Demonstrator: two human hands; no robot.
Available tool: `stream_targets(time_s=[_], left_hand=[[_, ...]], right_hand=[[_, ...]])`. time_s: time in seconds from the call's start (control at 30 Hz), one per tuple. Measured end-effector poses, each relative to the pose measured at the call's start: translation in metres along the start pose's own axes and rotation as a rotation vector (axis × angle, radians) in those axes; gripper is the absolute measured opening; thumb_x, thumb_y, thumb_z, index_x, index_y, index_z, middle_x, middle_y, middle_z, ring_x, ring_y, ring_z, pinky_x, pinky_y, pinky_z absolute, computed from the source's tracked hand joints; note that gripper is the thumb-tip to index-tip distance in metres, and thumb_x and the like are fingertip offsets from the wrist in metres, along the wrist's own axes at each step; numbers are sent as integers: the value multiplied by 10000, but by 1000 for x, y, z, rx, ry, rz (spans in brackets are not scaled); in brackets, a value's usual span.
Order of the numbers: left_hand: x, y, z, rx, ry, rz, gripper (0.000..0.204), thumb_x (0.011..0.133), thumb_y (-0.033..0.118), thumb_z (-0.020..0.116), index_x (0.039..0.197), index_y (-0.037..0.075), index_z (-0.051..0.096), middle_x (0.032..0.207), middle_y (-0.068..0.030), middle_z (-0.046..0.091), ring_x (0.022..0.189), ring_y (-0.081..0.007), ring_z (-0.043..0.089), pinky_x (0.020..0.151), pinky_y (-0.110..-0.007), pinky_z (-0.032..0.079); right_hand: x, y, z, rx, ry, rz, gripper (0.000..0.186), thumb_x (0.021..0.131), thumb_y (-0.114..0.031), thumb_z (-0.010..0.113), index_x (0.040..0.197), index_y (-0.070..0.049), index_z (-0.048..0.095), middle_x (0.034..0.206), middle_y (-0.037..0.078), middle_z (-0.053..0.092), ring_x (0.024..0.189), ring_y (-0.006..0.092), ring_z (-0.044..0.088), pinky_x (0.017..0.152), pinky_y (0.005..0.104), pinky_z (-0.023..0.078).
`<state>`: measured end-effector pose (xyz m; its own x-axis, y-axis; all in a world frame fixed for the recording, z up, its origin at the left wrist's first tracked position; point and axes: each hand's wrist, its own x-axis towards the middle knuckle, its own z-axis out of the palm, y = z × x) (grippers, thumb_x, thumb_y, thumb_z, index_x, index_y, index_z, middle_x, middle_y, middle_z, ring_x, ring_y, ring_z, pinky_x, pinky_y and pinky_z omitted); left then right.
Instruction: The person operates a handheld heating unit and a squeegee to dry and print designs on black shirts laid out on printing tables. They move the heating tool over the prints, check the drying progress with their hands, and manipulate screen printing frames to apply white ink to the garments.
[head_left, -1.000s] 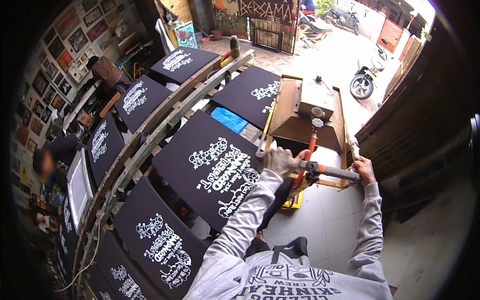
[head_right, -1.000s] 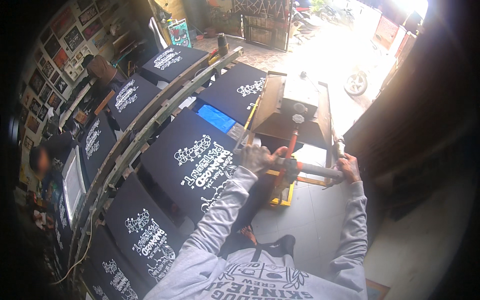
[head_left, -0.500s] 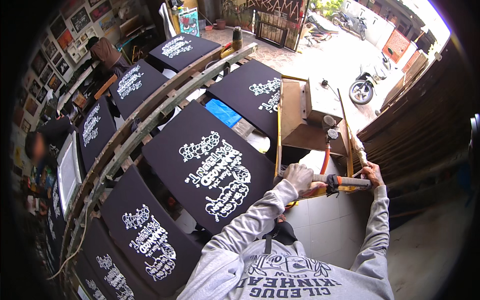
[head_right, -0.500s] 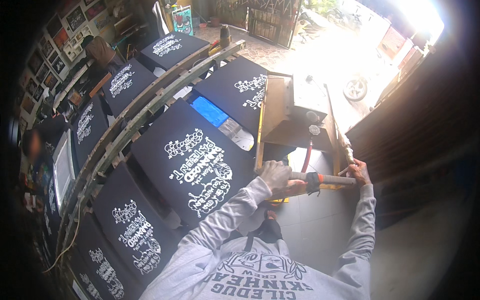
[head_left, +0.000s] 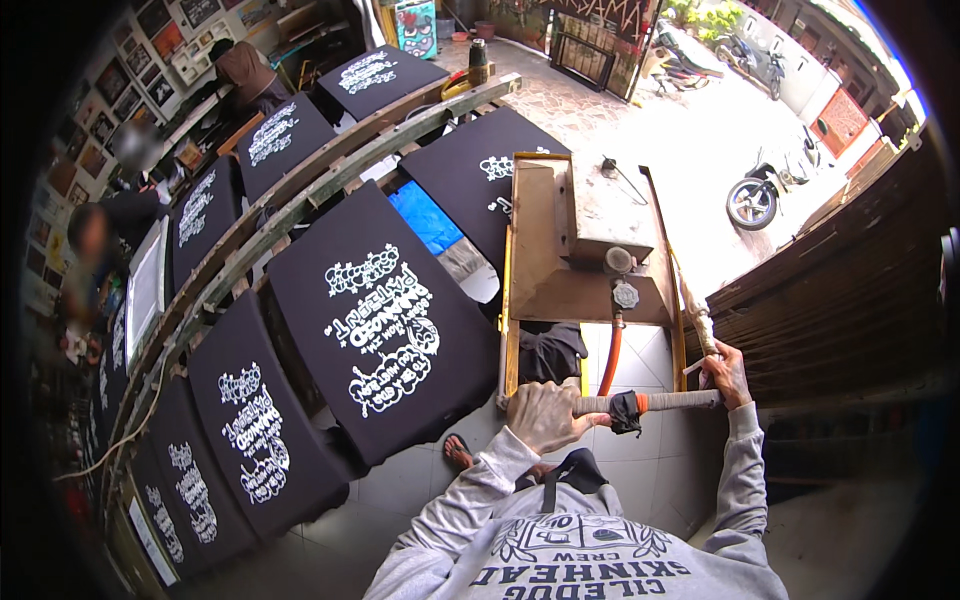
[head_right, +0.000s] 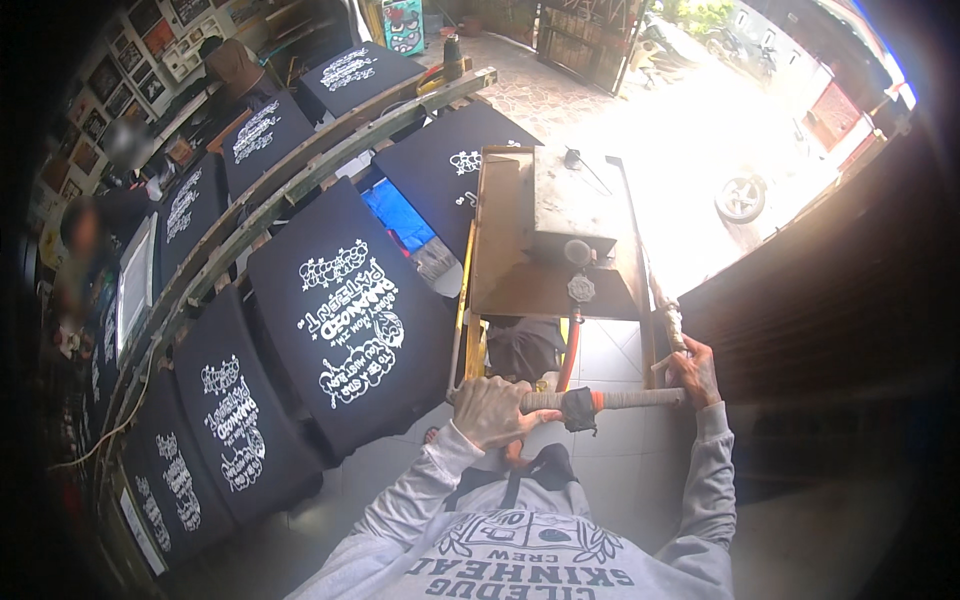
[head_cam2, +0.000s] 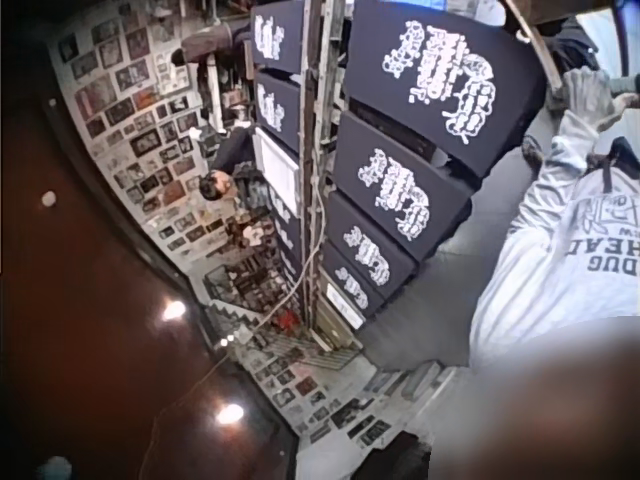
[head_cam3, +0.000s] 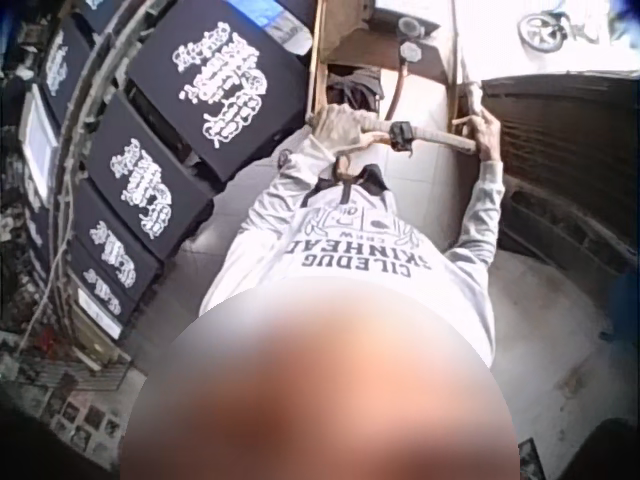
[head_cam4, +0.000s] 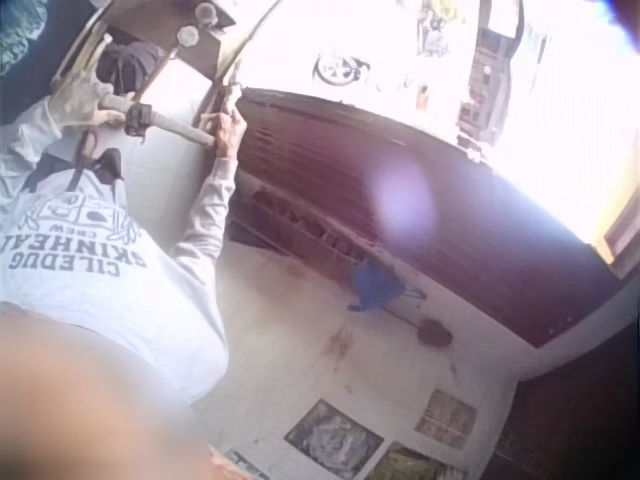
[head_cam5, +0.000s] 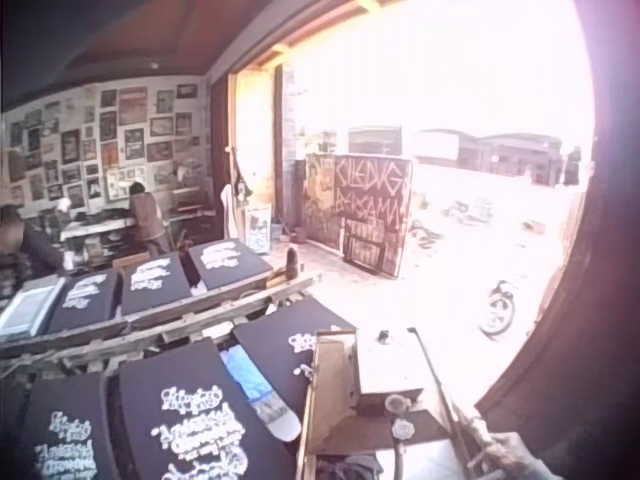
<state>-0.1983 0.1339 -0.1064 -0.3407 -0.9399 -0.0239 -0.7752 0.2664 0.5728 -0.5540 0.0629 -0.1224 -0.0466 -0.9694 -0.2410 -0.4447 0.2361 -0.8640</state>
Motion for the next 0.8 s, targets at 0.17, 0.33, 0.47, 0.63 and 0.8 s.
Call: stream_targets(time_s=[0.17, 0.33, 0.47, 0.63, 0.8], left_hand=[[-12, 28, 13, 5, 53, -107, 675, 734, 727, 627, 685, 54, 605, 537, -135, 603, 494, -291, 633, 505, -400, 491], [-24, 32, 34, 10, 142, -157, 624, 715, 688, 668, 658, 67, 670, 545, -152, 608, 525, -305, 641, 552, -428, 500], [-28, 51, 42, -7, 178, -218, 680, 743, 727, 618, 678, 52, 657, 554, -155, 613, 549, -315, 653, 569, -432, 506], [-30, 83, 49, -40, 263, -297, 580, 716, 661, 690, 678, 83, 658, 557, -138, 620, 528, -297, 643, 521, -414, 488], [-30, 104, 76, 114, 311, -419, 576, 719, 673, 685, 705, 98, 651, 563, -145, 616, 545, -332, 640, 521, -436, 484]], right_hand=[[15, 0, -15, -15, -99, -43, 320, 780, -30, 549, 1077, 41, 643, 681, -17, 567, 560, 54, 520, 519, 219, 440], [29, 18, -18, 22, -201, -64, 284, 795, -29, 548, 1053, 45, 643, 665, 7, 585, 545, 81, 555, 505, 241, 470], [63, 53, -36, -50, -237, -196, 186, 823, -44, 528, 951, 47, 627, 664, 21, 595, 538, 101, 564, 503, 257, 474], [123, 122, -56, -210, -172, -351, 178, 842, -56, 505, 926, 52, 620, 672, 41, 609, 568, 114, 580, 520, 270, 479], [130, 83, -45, -226, -321, -465, 253, 883, -148, 574, 1009, 66, 621, 717, 9, 614, 650, 73, 546, 579, 263, 461]])
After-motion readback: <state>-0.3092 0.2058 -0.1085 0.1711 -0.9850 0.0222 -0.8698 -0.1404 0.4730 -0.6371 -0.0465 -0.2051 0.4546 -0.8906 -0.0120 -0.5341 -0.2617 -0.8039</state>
